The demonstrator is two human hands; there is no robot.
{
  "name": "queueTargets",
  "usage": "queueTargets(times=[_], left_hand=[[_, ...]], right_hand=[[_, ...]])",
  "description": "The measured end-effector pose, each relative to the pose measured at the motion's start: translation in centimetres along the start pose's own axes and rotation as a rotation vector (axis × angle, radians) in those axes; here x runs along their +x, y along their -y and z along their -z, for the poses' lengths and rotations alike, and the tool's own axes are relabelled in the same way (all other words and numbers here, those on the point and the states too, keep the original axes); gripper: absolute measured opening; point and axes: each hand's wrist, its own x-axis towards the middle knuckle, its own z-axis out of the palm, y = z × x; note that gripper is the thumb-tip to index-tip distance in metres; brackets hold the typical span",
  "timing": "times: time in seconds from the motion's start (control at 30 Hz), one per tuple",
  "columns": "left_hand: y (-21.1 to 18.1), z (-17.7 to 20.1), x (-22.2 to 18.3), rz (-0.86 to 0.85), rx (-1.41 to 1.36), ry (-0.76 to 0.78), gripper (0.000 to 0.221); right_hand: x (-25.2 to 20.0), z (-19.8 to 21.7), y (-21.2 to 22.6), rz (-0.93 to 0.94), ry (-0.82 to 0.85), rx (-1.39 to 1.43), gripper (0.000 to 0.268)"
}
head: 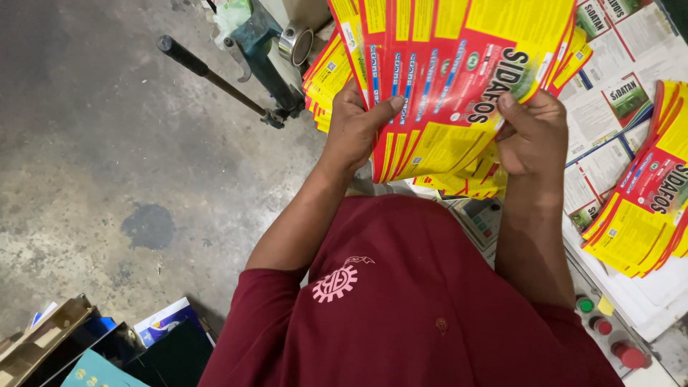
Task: The recorder is sorting and inspecting a stack of printed plastic bags in a production setting.
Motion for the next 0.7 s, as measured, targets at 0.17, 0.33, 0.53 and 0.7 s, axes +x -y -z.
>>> queueTargets(times=[0.17,0.33,0.53,0.7], left_hand=[[0.1,0.6,0.2,-0.009,-0.065,-0.006,0.036],[-0.1,0.5,0.3,-0.002,-0.071,-0.003,0.036],[0.2,0.0,0.2,0.005,0.022,-0.012,0.036],[0.3,0.3,0.0,0.007,-0.117,0.053,0.034]], right_hand=[[0.2,0.6,1.3,0.074,-0.038,0.022,0.021],[0.1,0.4,1.8,0.109,-0.062,0.015,0.023],[-0.3,-2.2,1.2,0.069,-0.007,-0.02,0.032],[-0.3,-2.2,1.3,0.072,-0.043,-0.044,0.034]])
